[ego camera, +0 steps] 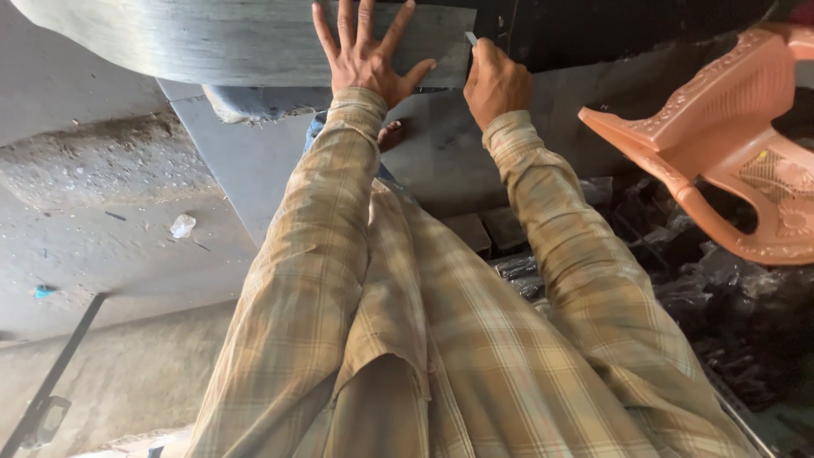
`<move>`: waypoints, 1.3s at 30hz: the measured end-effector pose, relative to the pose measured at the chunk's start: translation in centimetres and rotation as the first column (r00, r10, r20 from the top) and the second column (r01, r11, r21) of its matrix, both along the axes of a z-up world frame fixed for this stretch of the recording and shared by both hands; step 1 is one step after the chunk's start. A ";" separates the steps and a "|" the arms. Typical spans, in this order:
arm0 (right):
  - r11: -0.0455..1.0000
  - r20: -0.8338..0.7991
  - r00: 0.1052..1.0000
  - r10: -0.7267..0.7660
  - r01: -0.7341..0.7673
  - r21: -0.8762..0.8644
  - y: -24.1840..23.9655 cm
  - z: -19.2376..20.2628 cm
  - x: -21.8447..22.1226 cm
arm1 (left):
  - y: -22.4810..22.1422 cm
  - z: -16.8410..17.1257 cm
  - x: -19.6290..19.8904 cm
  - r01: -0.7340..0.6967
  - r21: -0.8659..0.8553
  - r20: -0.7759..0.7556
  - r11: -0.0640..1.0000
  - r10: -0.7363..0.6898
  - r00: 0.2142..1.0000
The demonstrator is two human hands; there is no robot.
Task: Using a small handheld blade to trim and shape metal sheets in a workshop.
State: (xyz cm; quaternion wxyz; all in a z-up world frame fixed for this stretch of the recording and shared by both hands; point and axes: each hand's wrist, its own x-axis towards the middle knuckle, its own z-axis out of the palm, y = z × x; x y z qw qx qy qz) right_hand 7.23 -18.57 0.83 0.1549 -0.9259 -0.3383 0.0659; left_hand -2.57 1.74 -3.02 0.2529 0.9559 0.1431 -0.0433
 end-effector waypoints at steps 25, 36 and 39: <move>0.956 0.254 0.924 -0.287 0.258 0.140 -2.7 1.0 0.5 | 0.1 2.7 4.1 0.157 -0.095 -0.203 0.983 -0.174 0.964; 0.474 -0.982 0.185 0.041 0.861 0.182 2.5 19.7 -3.9 | 5.6 20.0 2.1 0.301 -0.710 0.016 0.637 -0.412 0.911; 0.634 -0.747 0.652 -0.128 0.633 0.444 4.3 26.3 -5.0 | 5.3 22.9 1.2 0.323 -0.779 0.145 0.538 -0.348 0.926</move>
